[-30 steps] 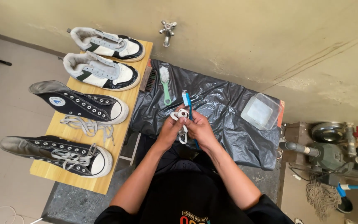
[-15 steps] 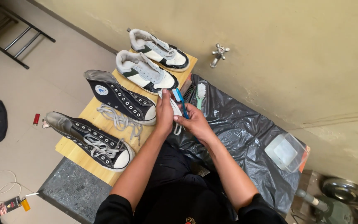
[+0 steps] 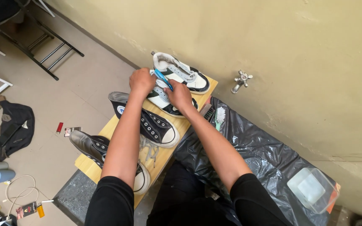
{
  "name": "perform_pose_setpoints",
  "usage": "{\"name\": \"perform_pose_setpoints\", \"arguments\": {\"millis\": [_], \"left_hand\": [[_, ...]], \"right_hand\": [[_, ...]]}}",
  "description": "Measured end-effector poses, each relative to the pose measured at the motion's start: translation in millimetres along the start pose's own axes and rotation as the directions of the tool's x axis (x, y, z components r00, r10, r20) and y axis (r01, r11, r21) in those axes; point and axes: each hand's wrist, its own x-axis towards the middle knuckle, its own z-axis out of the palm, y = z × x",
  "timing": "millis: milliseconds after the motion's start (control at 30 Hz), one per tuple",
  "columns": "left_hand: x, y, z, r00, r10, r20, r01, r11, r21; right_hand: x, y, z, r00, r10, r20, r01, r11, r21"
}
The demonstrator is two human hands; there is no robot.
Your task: The person scrubs the interior of a white and black sneaker with a blue toothbrush, then removes the laces and scrubs them on a black plastic sheet. The cleaned shoe is placed on a wooden bench next to other shoes.
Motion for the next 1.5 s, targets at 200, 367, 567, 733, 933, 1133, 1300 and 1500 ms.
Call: {"name": "perform_pose_setpoints", "arguments": {"millis": [200, 367, 567, 733, 933, 1133, 1300, 1500], "left_hand": [[38.2, -13.7, 46.7, 0.998, -0.058, 0.003, 0.056, 0.97, 0.236], [26.4, 4.5, 32.1, 0.998, -0.062, 0.014, 0.059, 0.98, 0.19], [-12.9, 24.8, -6.3, 0.997, -0.027, 0.071, 0.021, 0.995, 0.093], [-14.4, 26.9, -1.9, 0.994, -0.043, 0.097, 0.03, 0.99, 0.138], [-0.2, 19.7, 12.2, 0.993, -0.07, 0.099, 0.055, 0.988, 0.145], [-0.1, 18.9, 9.9, 0.988, -0.065, 0.139, 0.043, 0.987, 0.157], [-15.6, 26.5, -4.1, 0.985, -0.086, 0.147, 0.059, 0.981, 0.182], [-10.2, 10.3, 14.8, 0.991, -0.099, 0.092, 0.077, 0.972, 0.223]], "right_hand": [[-8.2, -25.4, 1.2, 0.998, -0.037, -0.042, 0.025, 0.966, -0.259], [-9.5, -33.7, -5.7, 1.0, 0.028, 0.012, -0.023, 0.96, -0.28], [-19.1, -34.0, -15.4, 0.999, 0.037, 0.032, -0.025, 0.944, -0.328], [-21.8, -23.3, -12.8, 0.998, 0.055, 0.04, -0.039, 0.944, -0.328], [-17.8, -13.5, -6.9, 0.997, 0.066, 0.039, -0.05, 0.945, -0.322], [-24.8, -16.1, -13.6, 0.998, 0.052, 0.029, -0.042, 0.959, -0.279], [-31.3, -5.6, -8.3, 0.998, 0.047, 0.031, -0.038, 0.97, -0.239], [-36.4, 11.2, 6.6, 0.991, -0.118, -0.063, 0.095, 0.954, -0.284]]}}
